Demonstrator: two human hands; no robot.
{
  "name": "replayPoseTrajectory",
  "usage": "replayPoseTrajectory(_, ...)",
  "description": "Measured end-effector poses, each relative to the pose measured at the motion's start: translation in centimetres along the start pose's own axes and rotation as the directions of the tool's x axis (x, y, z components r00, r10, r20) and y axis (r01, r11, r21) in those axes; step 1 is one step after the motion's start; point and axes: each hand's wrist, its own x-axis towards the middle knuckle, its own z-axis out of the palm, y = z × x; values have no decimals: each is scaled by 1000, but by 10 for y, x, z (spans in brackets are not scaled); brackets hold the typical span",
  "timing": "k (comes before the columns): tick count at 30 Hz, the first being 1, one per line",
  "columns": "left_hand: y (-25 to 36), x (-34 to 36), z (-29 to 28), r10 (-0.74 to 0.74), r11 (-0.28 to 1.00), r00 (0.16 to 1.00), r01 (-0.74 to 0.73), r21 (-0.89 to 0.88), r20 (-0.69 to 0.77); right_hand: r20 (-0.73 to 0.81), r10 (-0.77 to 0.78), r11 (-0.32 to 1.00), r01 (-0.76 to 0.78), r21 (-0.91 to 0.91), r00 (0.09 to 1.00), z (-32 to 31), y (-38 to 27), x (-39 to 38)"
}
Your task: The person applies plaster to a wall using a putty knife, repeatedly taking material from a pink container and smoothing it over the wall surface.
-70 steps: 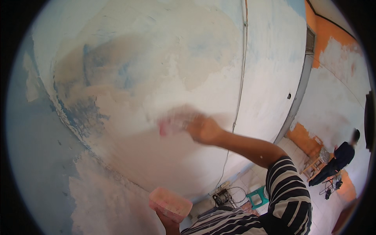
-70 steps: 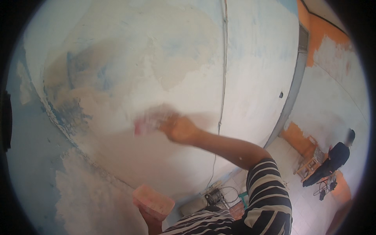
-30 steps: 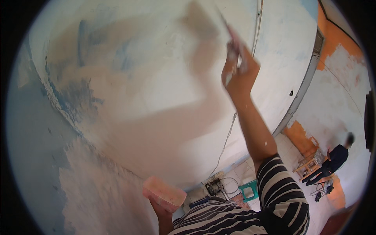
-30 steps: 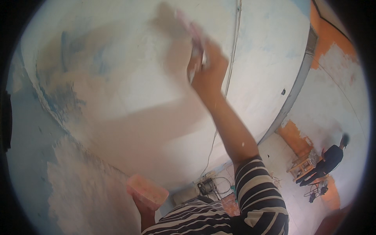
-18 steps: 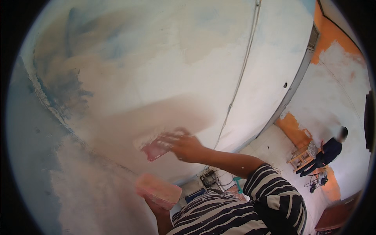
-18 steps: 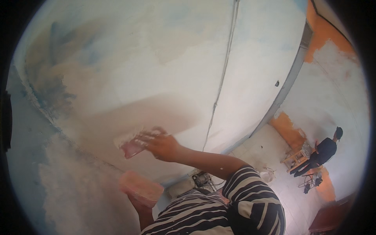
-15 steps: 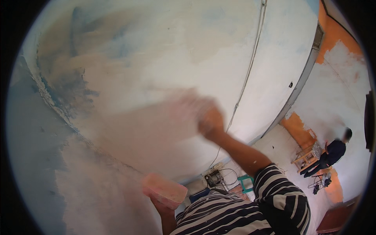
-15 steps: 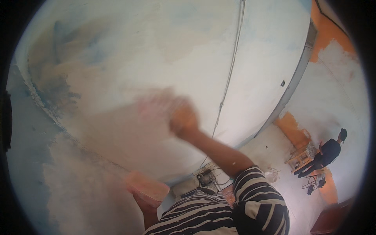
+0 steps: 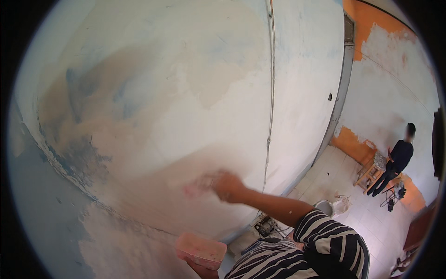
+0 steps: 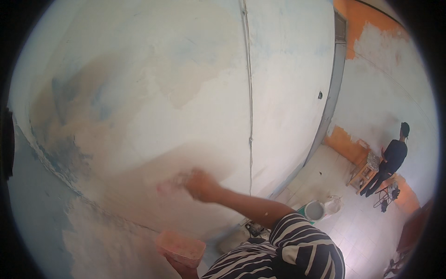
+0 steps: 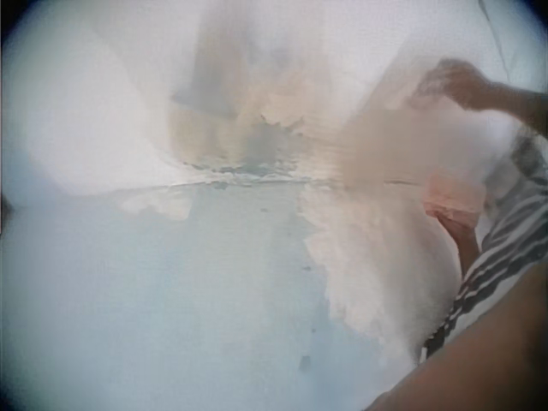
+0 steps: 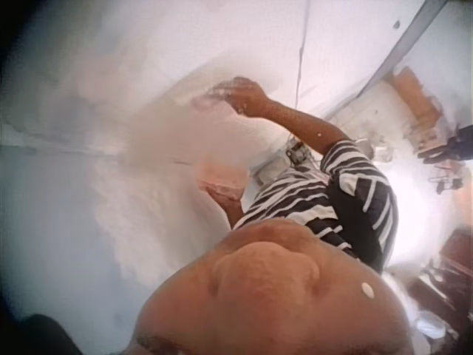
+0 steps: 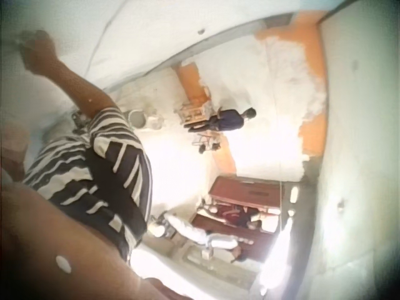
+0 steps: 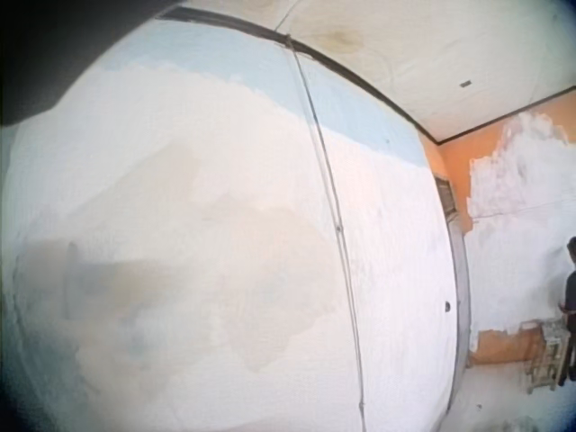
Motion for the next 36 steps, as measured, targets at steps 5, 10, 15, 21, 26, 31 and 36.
replayPoseTrajectory(5,-7,3,-15,28,999,997,-31,31,69,-960,71,992,-117,40,271,-206,54,79)
replayPoseTrajectory(10,-1,2,-4,61,996,996,-65,56,71,-938,83,960,-278,-15,337,-256,81,123)
replayPoseTrajectory(15,-3,8,-24,62,998,998,-63,30,29,-549,-98,900,-162,-405,830,-91,27,66)
replayPoseTrajectory(21,-4,8,-29,19,1000,997,-20,9,70,-428,-258,947,140,-288,866,-97,-1,47)
replayPoseTrajectory(26,-4,-3,-22,-9,1000,999,7,29,54,-960,-52,999,0,-55,276,-253,59,143)
replayPoseTrajectory(31,-4,-5,-9,1,997,998,-6,71,69,-790,-156,915,-215,-342,593,-193,62,133)
replayPoseTrajectory(36,-2,4,-21,-11,995,989,-4,101,145,-425,-307,952,281,-124,852,-89,-8,62)
